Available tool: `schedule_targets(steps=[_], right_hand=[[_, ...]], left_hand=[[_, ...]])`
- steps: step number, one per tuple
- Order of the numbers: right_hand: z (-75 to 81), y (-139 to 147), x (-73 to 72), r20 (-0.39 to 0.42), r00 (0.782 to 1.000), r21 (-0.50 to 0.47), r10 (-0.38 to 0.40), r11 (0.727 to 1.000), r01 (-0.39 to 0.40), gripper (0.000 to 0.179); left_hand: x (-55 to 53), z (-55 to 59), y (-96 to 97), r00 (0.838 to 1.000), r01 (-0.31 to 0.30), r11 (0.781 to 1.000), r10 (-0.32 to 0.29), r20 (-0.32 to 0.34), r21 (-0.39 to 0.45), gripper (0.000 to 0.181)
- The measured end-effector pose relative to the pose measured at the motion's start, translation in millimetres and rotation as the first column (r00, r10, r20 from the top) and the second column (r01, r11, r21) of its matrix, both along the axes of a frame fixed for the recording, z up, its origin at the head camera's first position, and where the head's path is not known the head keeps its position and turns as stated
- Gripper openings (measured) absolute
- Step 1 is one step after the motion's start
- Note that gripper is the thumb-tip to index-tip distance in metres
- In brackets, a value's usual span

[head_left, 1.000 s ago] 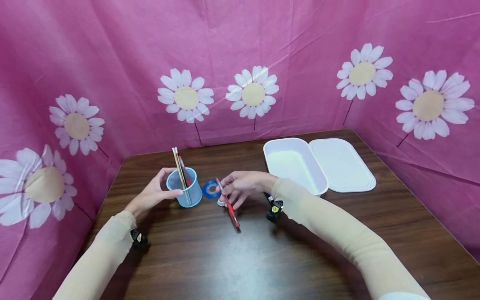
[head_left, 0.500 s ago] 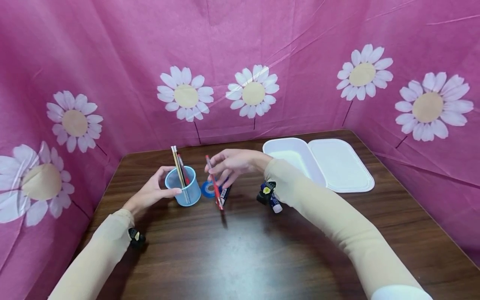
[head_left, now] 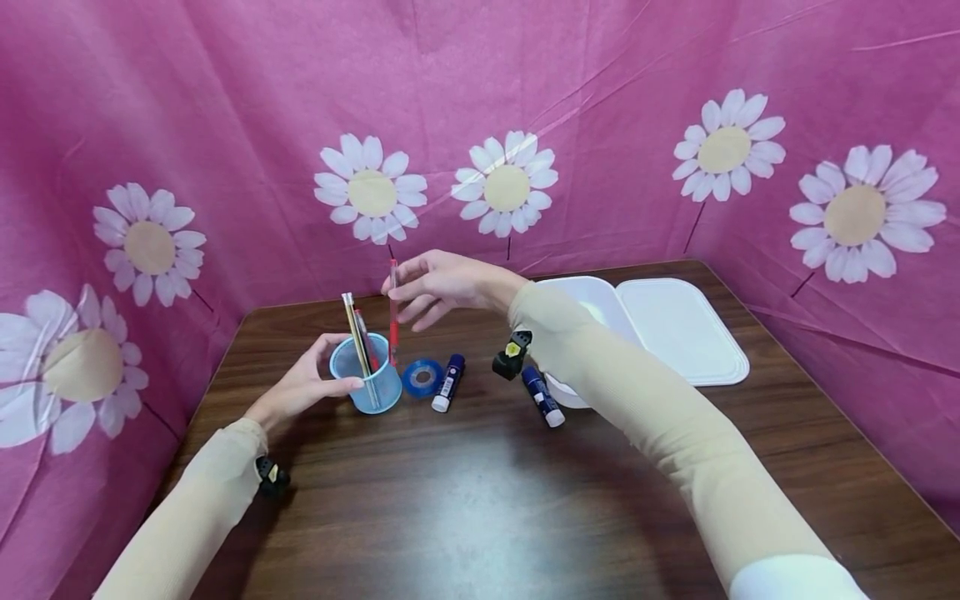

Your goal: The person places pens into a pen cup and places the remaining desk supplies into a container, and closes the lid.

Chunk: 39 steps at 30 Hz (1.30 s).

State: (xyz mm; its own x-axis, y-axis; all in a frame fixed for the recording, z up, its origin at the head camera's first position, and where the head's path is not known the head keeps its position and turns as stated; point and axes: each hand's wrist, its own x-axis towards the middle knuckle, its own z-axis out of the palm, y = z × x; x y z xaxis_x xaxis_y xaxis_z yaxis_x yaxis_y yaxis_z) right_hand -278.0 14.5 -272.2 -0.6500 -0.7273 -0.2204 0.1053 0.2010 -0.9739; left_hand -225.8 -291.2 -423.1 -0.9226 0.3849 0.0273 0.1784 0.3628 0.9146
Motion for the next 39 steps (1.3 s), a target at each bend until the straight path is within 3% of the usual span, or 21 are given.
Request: schedule_targets(steps=[6,12,16,20,39], right_hand=[[0.0,-7,-1.6,-0.044,0.998,-0.082,-0.039,0.996,0.036,0.024],[-14.6,-15,-4.6,-0.037,0.997,-0.098,-0.070,0.993,0.066,0.027],[-29.2,-23,-6.0,-0.021,0.997,-0.086,-0.071,0.994,0.069,0.027],[-41.1,-30,-6.5,-0.014,0.998,-0.066,-0.055,0.996,0.054,0.026],[-66.7,-50,-7.8,-0.049,0.998,0.018,-0.028,0.999,0.029,0.031]], left_hand=[[1.9,-0.7,-1.3,1.000,-0.010,1.000,0.010,0.010,-0.006,0.073],[3.4,-0.1,-0.3,0.999,-0.003,1.000,0.002,0.047,0.021,0.073],[2.8,0.6,0.9,0.996,0.000,0.998,-0.007,0.092,0.070,0.073],[2.8,1.4,2.1,0.995,-0.004,0.998,-0.002,0.101,0.065,0.074],[1.3,3.9,3.9,0.994,-0.008,0.997,-0.001,0.107,0.081,0.076]])
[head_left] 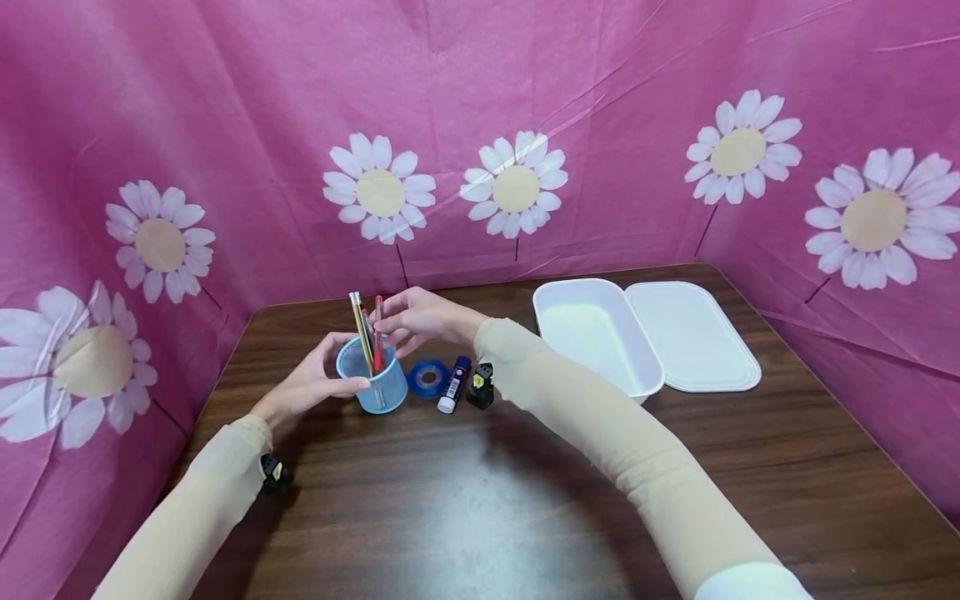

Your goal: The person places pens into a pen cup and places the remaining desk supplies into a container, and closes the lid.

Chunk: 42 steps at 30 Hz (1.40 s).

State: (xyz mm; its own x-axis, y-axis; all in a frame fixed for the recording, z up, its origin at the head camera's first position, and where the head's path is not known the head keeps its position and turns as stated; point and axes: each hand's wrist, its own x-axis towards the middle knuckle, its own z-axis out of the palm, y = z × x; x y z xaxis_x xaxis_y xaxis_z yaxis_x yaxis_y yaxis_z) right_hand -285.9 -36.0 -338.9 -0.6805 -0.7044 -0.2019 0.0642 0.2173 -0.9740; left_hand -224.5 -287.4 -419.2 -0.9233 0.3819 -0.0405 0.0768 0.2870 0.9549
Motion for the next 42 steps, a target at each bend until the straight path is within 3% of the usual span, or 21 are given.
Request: schedule_targets(steps=[17,23,32,42], right_hand=[[-18.2,-3,-0.9,-0.022,1.000,0.060,-0.023,0.998,0.024,0.030],[-21.4,-3,1.2,0.016,0.999,0.054,-0.034,0.998,0.033,0.028],[-20.1,-3,1.9,0.027,0.995,0.026,-0.098,0.995,0.097,0.048],[-23.4,-1,-0.8,0.042,0.994,0.031,-0.096,0.995,0.095,0.050]], left_hand=[[-0.2,-0.7,0.1,1.000,0.005,1.000,-0.005,0.008,-0.011,0.077],[-0.4,-1.1,-0.7,1.000,-0.001,1.000,0.001,0.001,-0.022,0.075],[0.6,-1.2,-1.1,1.000,-0.002,1.000,0.002,0.003,-0.011,0.074],[0.1,0.5,-1.7,1.000,0.004,1.000,-0.004,0.008,-0.016,0.074]])
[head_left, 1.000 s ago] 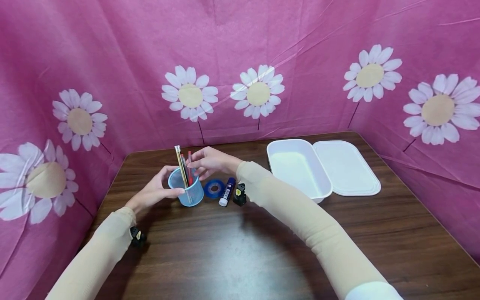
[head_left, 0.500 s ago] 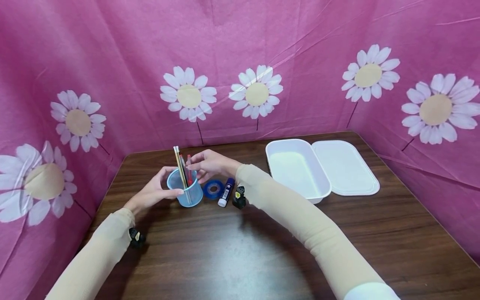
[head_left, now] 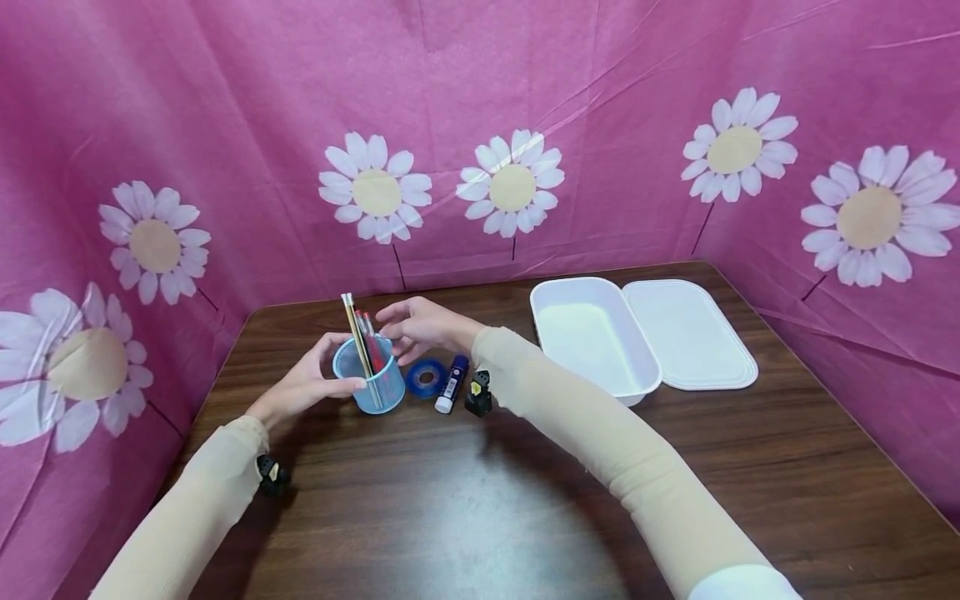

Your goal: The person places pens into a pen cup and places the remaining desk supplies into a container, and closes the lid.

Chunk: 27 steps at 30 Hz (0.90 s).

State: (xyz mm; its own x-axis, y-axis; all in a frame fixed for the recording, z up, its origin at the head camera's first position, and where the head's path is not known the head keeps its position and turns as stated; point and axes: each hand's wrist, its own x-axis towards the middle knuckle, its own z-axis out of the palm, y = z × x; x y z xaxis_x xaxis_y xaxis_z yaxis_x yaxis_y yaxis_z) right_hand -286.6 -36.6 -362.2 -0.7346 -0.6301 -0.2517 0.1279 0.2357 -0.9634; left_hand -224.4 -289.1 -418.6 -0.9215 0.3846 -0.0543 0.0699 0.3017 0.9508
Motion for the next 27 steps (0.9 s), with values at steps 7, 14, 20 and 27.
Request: schedule_targets(steps=[7,14,20,27], right_hand=[[-0.6,1,1.5,-0.001,1.000,0.017,0.011,1.000,-0.011,0.049],[6.0,14,-1.3,-0.019,0.999,0.046,0.046,0.998,-0.045,0.050],[23.3,36,-7.6,-0.072,0.996,0.086,0.059,0.995,-0.053,0.047],[45.8,69,-7.5,-0.159,0.984,0.125,0.083,0.990,-0.063,0.048]], left_hand=[[2.9,2.8,-0.4,1.000,0.014,1.000,-0.014,0.014,-0.007,0.074],[1.0,17.3,1.8,0.999,0.024,0.989,-0.031,-0.041,-0.147,0.078],[4.2,43.4,2.7,0.991,-0.009,0.954,-0.030,-0.128,-0.298,0.102],[11.3,70.8,9.4,0.956,-0.128,0.927,0.020,-0.294,-0.353,0.086]])
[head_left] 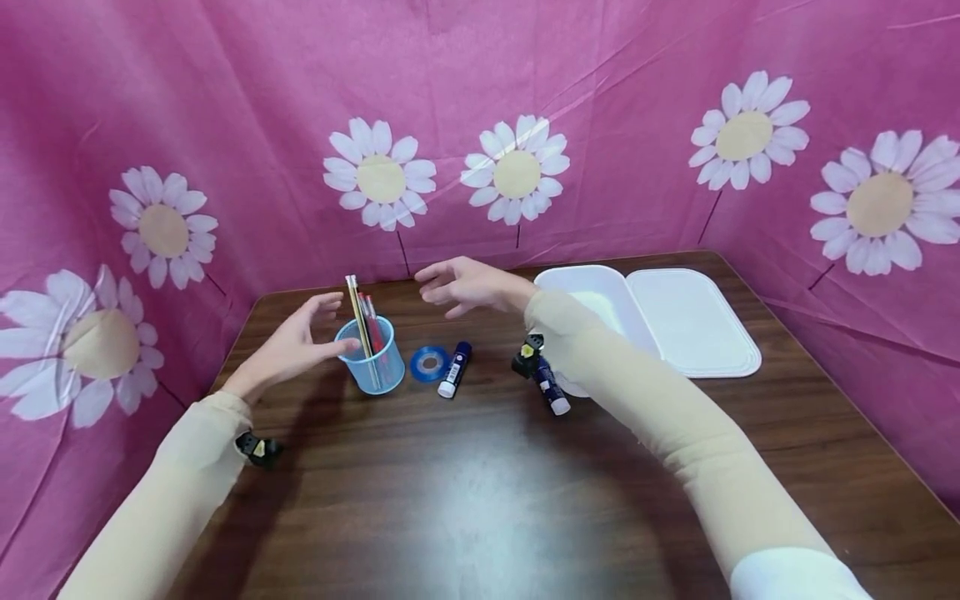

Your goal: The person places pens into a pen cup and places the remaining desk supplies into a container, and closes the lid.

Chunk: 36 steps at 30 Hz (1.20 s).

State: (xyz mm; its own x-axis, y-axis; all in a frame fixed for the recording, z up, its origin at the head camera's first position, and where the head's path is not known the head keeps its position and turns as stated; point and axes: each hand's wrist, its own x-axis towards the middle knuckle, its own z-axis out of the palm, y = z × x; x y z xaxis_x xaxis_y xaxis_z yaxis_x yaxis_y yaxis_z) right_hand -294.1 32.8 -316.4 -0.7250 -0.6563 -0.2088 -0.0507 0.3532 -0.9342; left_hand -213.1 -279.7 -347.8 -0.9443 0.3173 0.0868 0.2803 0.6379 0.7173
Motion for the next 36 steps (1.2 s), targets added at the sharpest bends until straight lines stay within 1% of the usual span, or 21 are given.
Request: schedule_targets(steps=[1,3,4,6,8,11,13,15,17,20,22,25,27,30,33,34,36], right_hand=[[3.9,5,0.3,-0.022,1.000,0.006,0.003,1.000,-0.002,0.048],[11.7,14,2.0,-0.073,0.997,0.028,0.008,1.000,-0.006,0.049],[15.3,19,3.0,-0.095,0.995,0.035,0.009,0.999,-0.005,0.049],[22.3,30,5.9,-0.136,0.991,0.046,0.011,0.999,-0.005,0.050],[29.3,42,10.2,-0.174,0.985,0.051,0.019,0.999,-0.011,0.052],[36.4,63,17.5,-0.240,0.971,0.060,0.025,0.998,-0.011,0.054],[37.6,77,23.3,-0.288,0.957,0.067,0.025,0.998,-0.006,0.055],[34.9,91,29.6,-0.328,0.945,0.085,0.011,0.996,0.017,0.055],[29.8,106,36.4,-0.356,0.935,0.094,-0.003,0.995,0.039,0.056],[19.1,133,46.8,-0.420,0.907,0.125,-0.021,0.989,0.081,0.057],[11.2,154,54.5,-0.450,0.892,0.125,-0.040,0.986,0.107,0.058],[0.2,184,66.6,-0.469,0.879,0.109,-0.087,0.982,0.155,0.057],[-7.3,202,73.8,-0.460,0.878,0.087,-0.130,0.978,0.191,0.057],[-18.6,222,79.9,-0.470,0.865,0.074,-0.176,0.969,0.237,0.057],[-30.9,240,82.1,-0.487,0.849,0.072,-0.206,0.959,0.274,0.060],[-35.3,246,82.1,-0.488,0.847,0.072,-0.212,0.957,0.282,0.062],[-43.9,256,81.6,-0.478,0.851,0.072,-0.219,0.955,0.286,0.069]], left_hand=[[0.1,4.4,2.5,0.999,-0.012,1.000,0.010,-0.049,-0.025,0.081],[1.4,12.7,8.6,0.990,-0.044,0.997,0.035,-0.136,-0.061,0.070],[2.4,17.0,13.2,0.985,-0.056,0.996,0.044,-0.166,-0.065,0.066],[5.8,26.1,23.6,0.980,-0.061,0.997,0.050,-0.192,-0.052,0.060],[9.4,33.2,34.9,0.981,-0.048,0.999,0.042,-0.191,-0.024,0.055],[14.8,40.9,50.1,0.990,-0.006,1.000,0.008,-0.143,0.019,0.052],[16.4,40.9,58.2,0.994,0.020,0.999,-0.016,-0.108,0.036,0.051],[17.9,39.3,66.5,0.996,0.047,0.997,-0.042,-0.073,0.064,0.050],[18.6,34.5,75.1,0.997,0.075,0.992,-0.071,-0.040,0.100,0.049],[20.0,24.2,89.2,0.993,0.117,0.985,-0.116,-0.016,0.127,0.046],[20.3,14.4,99.2,0.988,0.150,0.981,-0.152,-0.001,0.124,0.046],[20.3,-1.9,112.2,0.982,0.181,0.977,-0.185,0.027,0.116,0.046],[19.8,-13.8,119.0,0.980,0.188,0.977,-0.194,0.054,0.102,0.048],[18.8,-29.0,125.9,0.978,0.182,0.979,-0.191,0.090,0.096,0.050],[16.5,-39.7,131.3,0.974,0.181,0.979,-0.191,0.119,0.090,0.056],[15.3,-42.9,132.4,0.974,0.178,0.980,-0.188,0.126,0.088,0.056],[12.9,-47.8,134.1,0.972,0.169,0.981,-0.182,0.151,0.097,0.058]])
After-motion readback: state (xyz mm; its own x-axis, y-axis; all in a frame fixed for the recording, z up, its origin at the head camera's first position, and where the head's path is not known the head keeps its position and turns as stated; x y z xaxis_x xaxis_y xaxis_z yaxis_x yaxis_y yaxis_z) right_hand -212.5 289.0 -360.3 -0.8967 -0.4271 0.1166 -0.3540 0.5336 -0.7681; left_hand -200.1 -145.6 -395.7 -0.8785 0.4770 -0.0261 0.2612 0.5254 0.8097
